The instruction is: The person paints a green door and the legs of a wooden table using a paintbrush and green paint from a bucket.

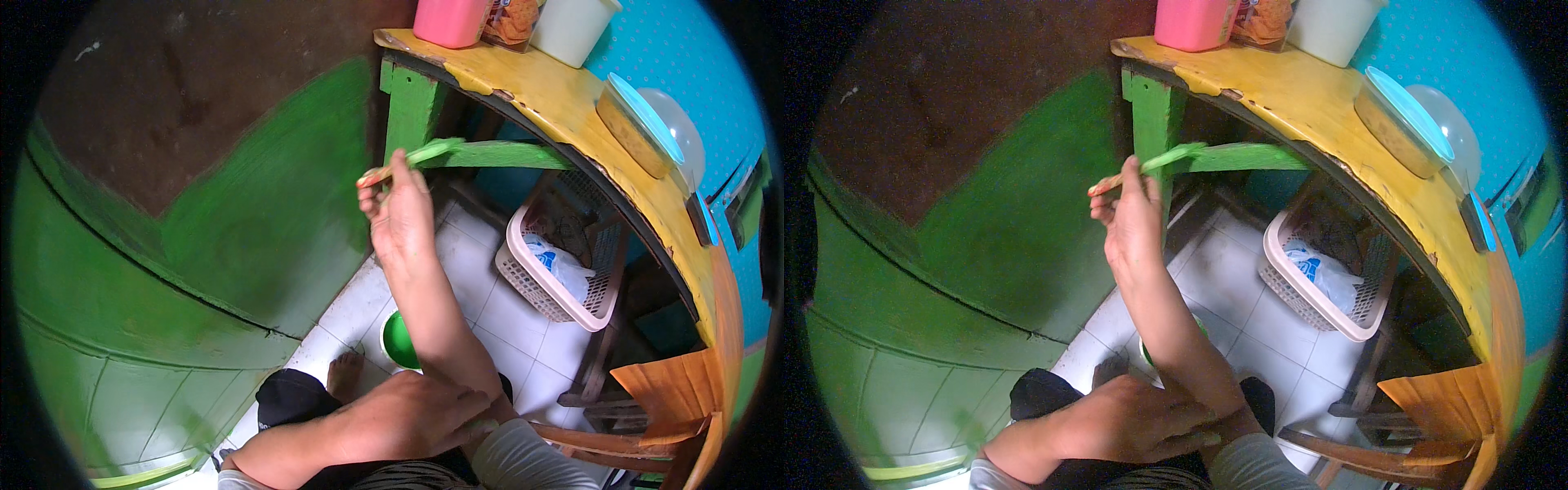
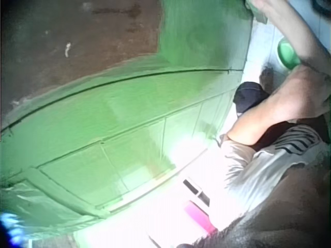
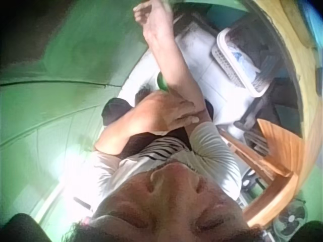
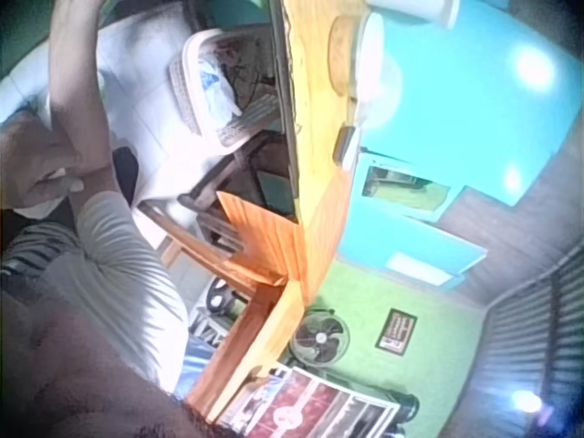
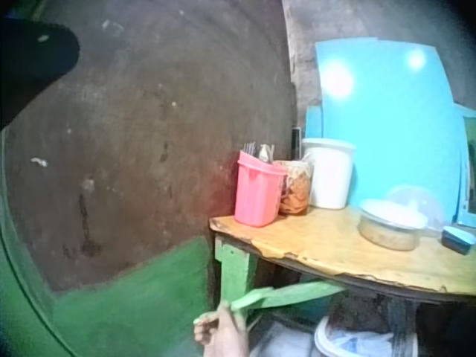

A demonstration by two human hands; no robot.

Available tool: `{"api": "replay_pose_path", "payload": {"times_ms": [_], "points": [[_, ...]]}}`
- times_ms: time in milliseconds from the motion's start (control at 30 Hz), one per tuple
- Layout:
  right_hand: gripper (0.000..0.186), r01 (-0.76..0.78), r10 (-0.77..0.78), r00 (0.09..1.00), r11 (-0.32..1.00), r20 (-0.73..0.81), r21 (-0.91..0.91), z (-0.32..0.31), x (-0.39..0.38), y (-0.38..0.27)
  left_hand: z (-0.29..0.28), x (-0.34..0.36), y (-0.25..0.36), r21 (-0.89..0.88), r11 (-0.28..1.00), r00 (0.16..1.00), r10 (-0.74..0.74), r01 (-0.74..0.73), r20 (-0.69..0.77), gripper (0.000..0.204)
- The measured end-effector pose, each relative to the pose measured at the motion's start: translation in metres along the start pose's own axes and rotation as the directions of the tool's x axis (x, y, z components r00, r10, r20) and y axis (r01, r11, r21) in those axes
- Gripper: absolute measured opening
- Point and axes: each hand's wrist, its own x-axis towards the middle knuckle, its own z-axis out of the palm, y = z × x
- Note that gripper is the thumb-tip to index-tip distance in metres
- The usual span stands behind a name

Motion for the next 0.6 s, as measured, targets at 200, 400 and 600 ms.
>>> {"api": "replay_pose_path", "payload": {"times_ms": [200,400,600], "points": [[0.03,0.05,-0.05,0.999,0.997,0.007,0.056,0.005,-0.002,-0.008,0.001,0.001,0.0,0.016,0.999,0.999,0.037,-0.036,-0.039,0.035],[0.03,0.102,-0.102,0.995,0.987,-0.004,0.124,0.004,-0.015,-0.031,-0.001,0.004,0.001,-0.024,0.999,0.998,0.031,-0.033,-0.053,0.036],[0.028,0.411,-0.411,0.911,0.91,-0.021,0.046,0.008,-0.043,-0.056,-0.007,0.006,0.006,-0.084,0.996,1.0,-0.023,0.025,0.02,0.036]]}}
